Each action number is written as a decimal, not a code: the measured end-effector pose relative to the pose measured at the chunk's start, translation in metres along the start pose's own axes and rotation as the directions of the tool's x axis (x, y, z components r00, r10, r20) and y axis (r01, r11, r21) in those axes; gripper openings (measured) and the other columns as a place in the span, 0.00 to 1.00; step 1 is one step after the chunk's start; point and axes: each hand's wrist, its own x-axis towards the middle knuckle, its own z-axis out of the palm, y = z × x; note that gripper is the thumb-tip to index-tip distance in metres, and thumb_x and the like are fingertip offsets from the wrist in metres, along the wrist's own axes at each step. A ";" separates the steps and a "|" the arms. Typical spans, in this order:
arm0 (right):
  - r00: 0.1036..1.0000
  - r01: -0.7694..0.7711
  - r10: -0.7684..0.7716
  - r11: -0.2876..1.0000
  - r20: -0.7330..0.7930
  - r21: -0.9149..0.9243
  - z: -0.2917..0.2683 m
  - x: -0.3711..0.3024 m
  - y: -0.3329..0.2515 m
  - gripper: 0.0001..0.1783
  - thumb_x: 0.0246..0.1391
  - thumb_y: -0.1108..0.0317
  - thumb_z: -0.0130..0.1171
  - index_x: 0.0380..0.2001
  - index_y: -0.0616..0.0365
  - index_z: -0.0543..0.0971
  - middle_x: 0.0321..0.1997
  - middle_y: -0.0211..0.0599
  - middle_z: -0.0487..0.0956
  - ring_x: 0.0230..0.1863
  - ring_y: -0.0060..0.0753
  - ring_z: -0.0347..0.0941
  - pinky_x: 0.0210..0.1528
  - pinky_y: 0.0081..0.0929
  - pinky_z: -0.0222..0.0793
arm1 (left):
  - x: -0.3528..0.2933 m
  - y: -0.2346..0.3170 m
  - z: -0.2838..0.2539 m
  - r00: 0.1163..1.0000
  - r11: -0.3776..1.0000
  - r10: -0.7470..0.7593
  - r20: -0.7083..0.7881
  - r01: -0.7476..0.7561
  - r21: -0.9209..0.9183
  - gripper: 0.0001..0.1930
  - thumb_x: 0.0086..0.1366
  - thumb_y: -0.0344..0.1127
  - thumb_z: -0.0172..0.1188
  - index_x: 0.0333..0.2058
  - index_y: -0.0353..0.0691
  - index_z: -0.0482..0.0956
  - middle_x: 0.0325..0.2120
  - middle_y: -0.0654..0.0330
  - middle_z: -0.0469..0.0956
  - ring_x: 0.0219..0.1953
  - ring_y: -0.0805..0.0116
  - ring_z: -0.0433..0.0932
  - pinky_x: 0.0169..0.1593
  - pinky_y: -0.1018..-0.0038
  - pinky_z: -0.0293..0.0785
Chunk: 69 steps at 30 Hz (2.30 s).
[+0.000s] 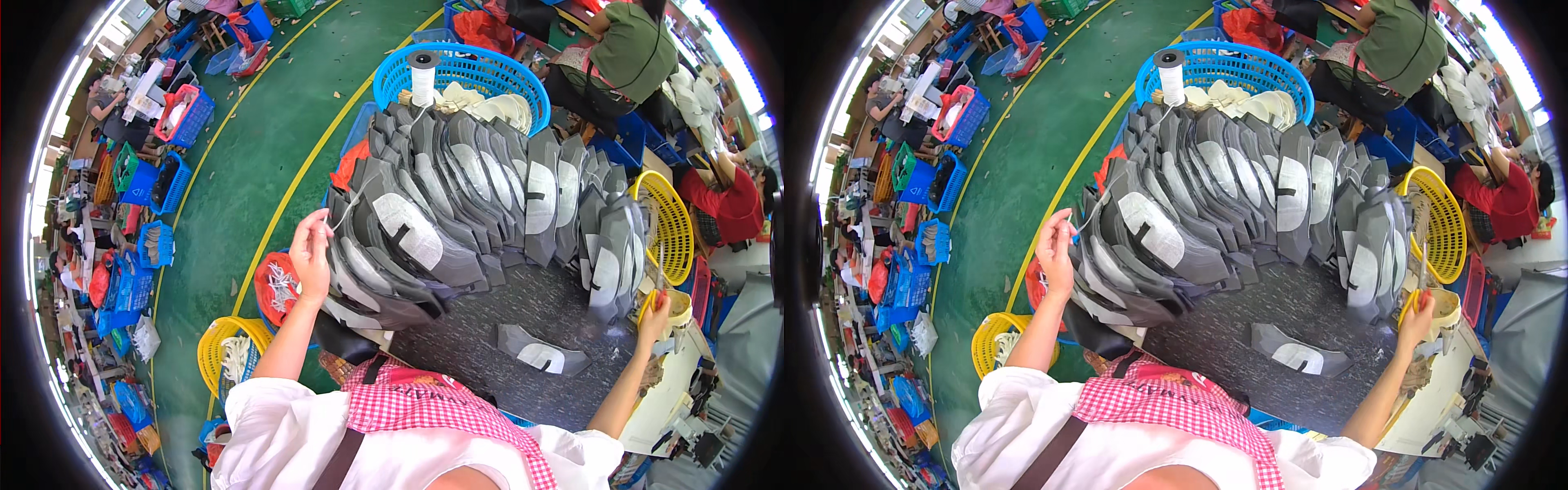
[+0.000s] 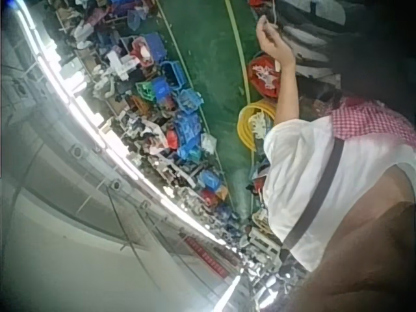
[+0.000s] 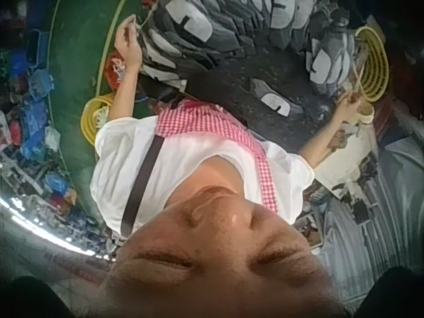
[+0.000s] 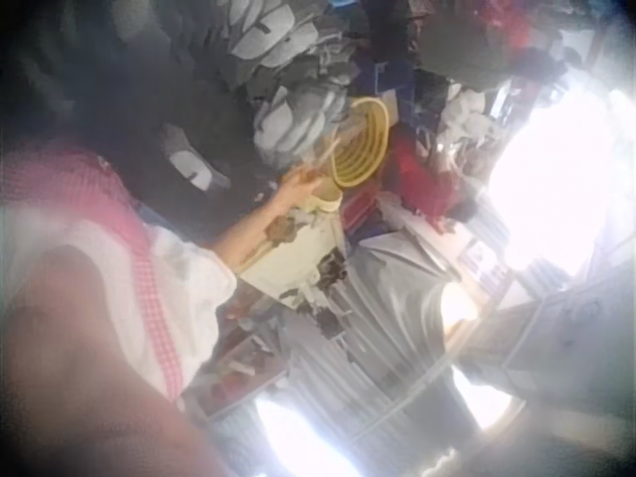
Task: Applying glue marking and trimming excess thread/material from shoe components using scissors and a hammer.
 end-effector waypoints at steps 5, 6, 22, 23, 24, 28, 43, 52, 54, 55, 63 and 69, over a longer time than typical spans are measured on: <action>0.998 -0.017 0.034 0.939 -0.046 0.344 0.078 -0.079 -0.145 0.07 0.55 0.65 0.52 0.32 0.58 0.72 0.23 0.28 0.73 0.19 0.15 0.66 0.19 0.16 0.62 | -0.019 0.058 0.047 0.889 0.984 0.009 0.457 0.073 -0.162 0.17 0.62 0.29 0.48 0.49 0.34 0.66 0.25 0.64 0.70 0.30 0.77 0.69 0.38 0.80 0.65; 0.957 -0.133 -0.021 0.852 0.288 0.506 0.094 -0.095 -0.180 0.12 0.55 0.60 0.52 0.31 0.59 0.72 0.28 0.36 0.76 0.19 0.17 0.67 0.19 0.17 0.64 | -0.022 0.064 0.054 0.840 0.983 0.038 0.541 0.065 -0.171 0.19 0.61 0.27 0.48 0.52 0.34 0.63 0.24 0.64 0.70 0.28 0.77 0.69 0.37 0.80 0.65; 0.815 -0.461 -0.145 0.426 0.561 0.779 0.183 -0.143 -0.234 0.13 0.45 0.79 0.58 0.27 0.57 0.63 0.19 0.35 0.72 0.13 0.17 0.64 0.12 0.13 0.57 | 0.109 0.069 0.075 0.422 0.570 0.159 0.893 -0.777 0.266 0.14 0.59 0.41 0.51 0.18 0.40 0.69 0.14 0.54 0.68 0.19 0.55 0.71 0.23 0.64 0.65; 0.820 -0.479 -0.084 0.441 0.567 0.759 0.192 -0.146 -0.232 0.13 0.45 0.79 0.58 0.27 0.57 0.63 0.19 0.35 0.72 0.13 0.17 0.64 0.12 0.13 0.57 | 0.108 0.072 0.064 0.383 0.513 0.097 0.919 -0.810 0.284 0.14 0.59 0.41 0.51 0.18 0.40 0.69 0.14 0.54 0.68 0.19 0.55 0.70 0.23 0.65 0.65; 0.820 -0.500 -0.026 0.454 0.572 0.738 0.204 -0.148 -0.231 0.13 0.45 0.78 0.58 0.28 0.56 0.63 0.20 0.34 0.72 0.13 0.17 0.64 0.13 0.13 0.58 | 0.108 0.071 0.054 0.349 0.450 0.031 0.936 -0.841 0.299 0.14 0.59 0.41 0.52 0.18 0.39 0.70 0.14 0.54 0.67 0.18 0.56 0.69 0.23 0.66 0.64; 0.847 -0.476 0.052 0.516 0.528 0.712 0.243 -0.146 -0.235 0.13 0.46 0.77 0.59 0.28 0.56 0.63 0.20 0.33 0.72 0.14 0.17 0.65 0.14 0.13 0.60 | 0.122 0.044 0.035 0.466 0.686 -0.004 0.885 -0.642 0.341 0.11 0.54 0.34 0.58 0.17 0.37 0.70 0.12 0.59 0.64 0.16 0.67 0.64 0.21 0.72 0.58; 0.944 0.180 -0.175 0.984 0.281 0.008 0.266 -0.130 -0.211 0.18 0.36 0.75 0.64 0.33 0.59 0.69 0.22 0.35 0.72 0.23 0.32 0.70 0.26 0.27 0.65 | 0.179 -0.030 0.082 0.163 0.724 0.091 0.982 -0.688 0.047 0.10 0.48 0.40 0.64 0.21 0.44 0.73 0.15 0.67 0.64 0.23 0.72 0.66 0.35 0.75 0.58; 0.665 0.678 -0.447 0.698 0.598 -0.231 0.259 -0.062 -0.294 0.27 0.37 0.45 0.61 0.35 0.54 0.72 0.26 0.36 0.75 0.26 0.38 0.74 0.27 0.31 0.68 | 0.182 -0.024 0.060 0.444 0.913 0.093 0.891 -0.395 0.102 0.14 0.52 0.28 0.58 0.39 0.40 0.73 0.21 0.67 0.68 0.33 0.71 0.65 0.40 0.75 0.62; 0.575 0.751 -0.445 0.619 0.687 -0.228 0.280 -0.046 -0.312 0.24 0.37 0.47 0.61 0.33 0.54 0.74 0.22 0.36 0.75 0.24 0.39 0.74 0.27 0.32 0.68 | 0.182 -0.023 0.062 0.452 0.901 0.166 0.877 -0.431 0.052 0.13 0.53 0.27 0.55 0.39 0.40 0.73 0.22 0.66 0.68 0.32 0.70 0.66 0.41 0.75 0.62; 0.578 0.751 -0.442 0.617 0.686 -0.235 0.287 -0.039 -0.315 0.24 0.37 0.47 0.61 0.33 0.54 0.74 0.22 0.36 0.75 0.24 0.39 0.74 0.27 0.32 0.68 | 0.183 -0.026 0.064 0.450 0.901 0.172 0.876 -0.431 0.044 0.13 0.53 0.27 0.55 0.39 0.40 0.73 0.22 0.66 0.68 0.32 0.70 0.66 0.41 0.75 0.62; 0.663 -0.029 -0.139 0.977 0.735 0.211 0.274 -0.053 -0.313 0.20 0.50 0.50 0.55 0.30 0.57 0.68 0.22 0.37 0.75 0.17 0.27 0.69 0.21 0.23 0.64 | 0.157 0.006 0.048 0.617 0.977 0.083 0.782 0.102 -0.185 0.19 0.57 0.25 0.52 0.48 0.36 0.64 0.25 0.66 0.68 0.27 0.78 0.67 0.32 0.83 0.65; 0.918 -0.357 0.065 0.561 0.390 0.747 0.316 -0.092 -0.351 0.10 0.43 0.73 0.55 0.26 0.53 0.64 0.15 0.22 0.60 0.11 0.12 0.55 0.13 0.13 0.48 | 0.136 0.006 0.098 0.529 0.923 0.377 0.760 -0.144 -0.358 0.10 0.57 0.30 0.53 0.39 0.38 0.73 0.34 0.63 0.74 0.43 0.71 0.67 0.52 0.69 0.57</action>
